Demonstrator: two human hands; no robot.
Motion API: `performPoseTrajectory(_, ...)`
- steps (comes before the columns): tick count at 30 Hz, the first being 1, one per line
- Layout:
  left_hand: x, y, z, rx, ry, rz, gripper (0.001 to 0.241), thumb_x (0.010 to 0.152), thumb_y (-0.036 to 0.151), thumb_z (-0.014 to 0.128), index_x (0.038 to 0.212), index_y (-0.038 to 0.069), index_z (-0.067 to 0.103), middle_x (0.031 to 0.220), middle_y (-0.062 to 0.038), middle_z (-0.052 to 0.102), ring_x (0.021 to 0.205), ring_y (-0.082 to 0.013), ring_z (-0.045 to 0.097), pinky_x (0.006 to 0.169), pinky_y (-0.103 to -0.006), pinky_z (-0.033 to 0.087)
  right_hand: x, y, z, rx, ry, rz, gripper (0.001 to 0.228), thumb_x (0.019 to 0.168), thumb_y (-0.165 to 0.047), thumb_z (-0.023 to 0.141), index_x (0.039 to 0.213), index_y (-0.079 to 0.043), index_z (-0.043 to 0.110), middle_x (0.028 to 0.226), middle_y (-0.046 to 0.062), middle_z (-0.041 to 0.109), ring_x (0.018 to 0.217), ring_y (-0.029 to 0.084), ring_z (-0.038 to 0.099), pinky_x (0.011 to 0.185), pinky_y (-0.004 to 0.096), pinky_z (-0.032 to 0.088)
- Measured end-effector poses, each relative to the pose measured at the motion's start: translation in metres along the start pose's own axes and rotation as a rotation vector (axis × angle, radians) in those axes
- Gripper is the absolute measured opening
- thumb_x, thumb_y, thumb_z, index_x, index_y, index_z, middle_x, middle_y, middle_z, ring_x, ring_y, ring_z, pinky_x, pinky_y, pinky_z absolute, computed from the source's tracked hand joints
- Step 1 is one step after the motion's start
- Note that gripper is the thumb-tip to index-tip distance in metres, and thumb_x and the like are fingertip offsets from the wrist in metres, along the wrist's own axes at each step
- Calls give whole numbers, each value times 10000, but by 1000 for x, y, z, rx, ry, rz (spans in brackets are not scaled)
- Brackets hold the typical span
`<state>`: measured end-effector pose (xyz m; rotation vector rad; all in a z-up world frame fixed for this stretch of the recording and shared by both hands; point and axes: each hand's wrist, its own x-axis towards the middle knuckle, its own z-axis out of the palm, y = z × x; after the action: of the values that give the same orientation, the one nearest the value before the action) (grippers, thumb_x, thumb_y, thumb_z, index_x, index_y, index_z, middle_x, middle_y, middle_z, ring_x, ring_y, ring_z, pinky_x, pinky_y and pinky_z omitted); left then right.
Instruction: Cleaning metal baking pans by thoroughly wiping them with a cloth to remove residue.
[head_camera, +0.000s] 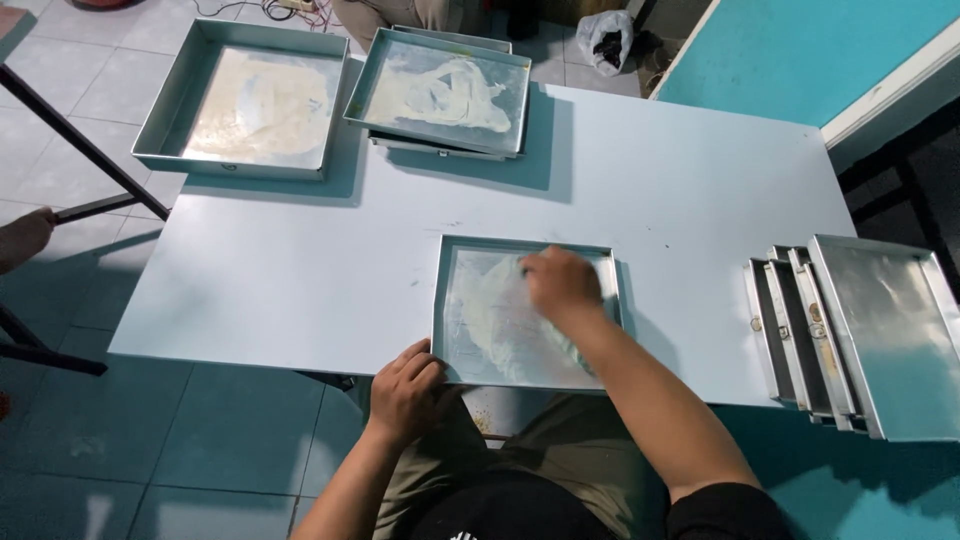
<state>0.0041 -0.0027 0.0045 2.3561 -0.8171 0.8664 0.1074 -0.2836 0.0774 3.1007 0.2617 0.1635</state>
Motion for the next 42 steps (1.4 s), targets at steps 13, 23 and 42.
performPoseTrajectory(13, 2, 3, -7, 5, -79, -35, 140, 864, 312, 753, 822, 211, 667, 817, -7, 709, 1041, -324, 732, 653, -352, 584, 2, -46, -10, -20, -31, -230, 198, 904, -180, 649, 1047, -231, 776, 997, 120, 707, 927, 330, 734, 803, 445, 599)
performPoseTrajectory(23, 3, 3, -8, 10, -118, -55, 161, 884, 359, 741, 847, 218, 673, 845, -1, 718, 1072, -289, 722, 730, -341, 597, 43, -37, -2, -20, -112, -18, 262, 977, -171, 569, 1142, -253, 755, 974, 52, 719, 917, 231, 741, 824, 378, 601)
performPoseTrajectory(42, 12, 2, -17, -20, -134, -66, 268, 848, 465, 770, 823, 223, 655, 782, 14, 696, 944, -251, 730, 716, -322, 579, 65, -73, 16, -44, -125, -142, 278, 920, -162, 616, 1124, -271, 770, 969, 59, 702, 916, 240, 741, 836, 397, 595)
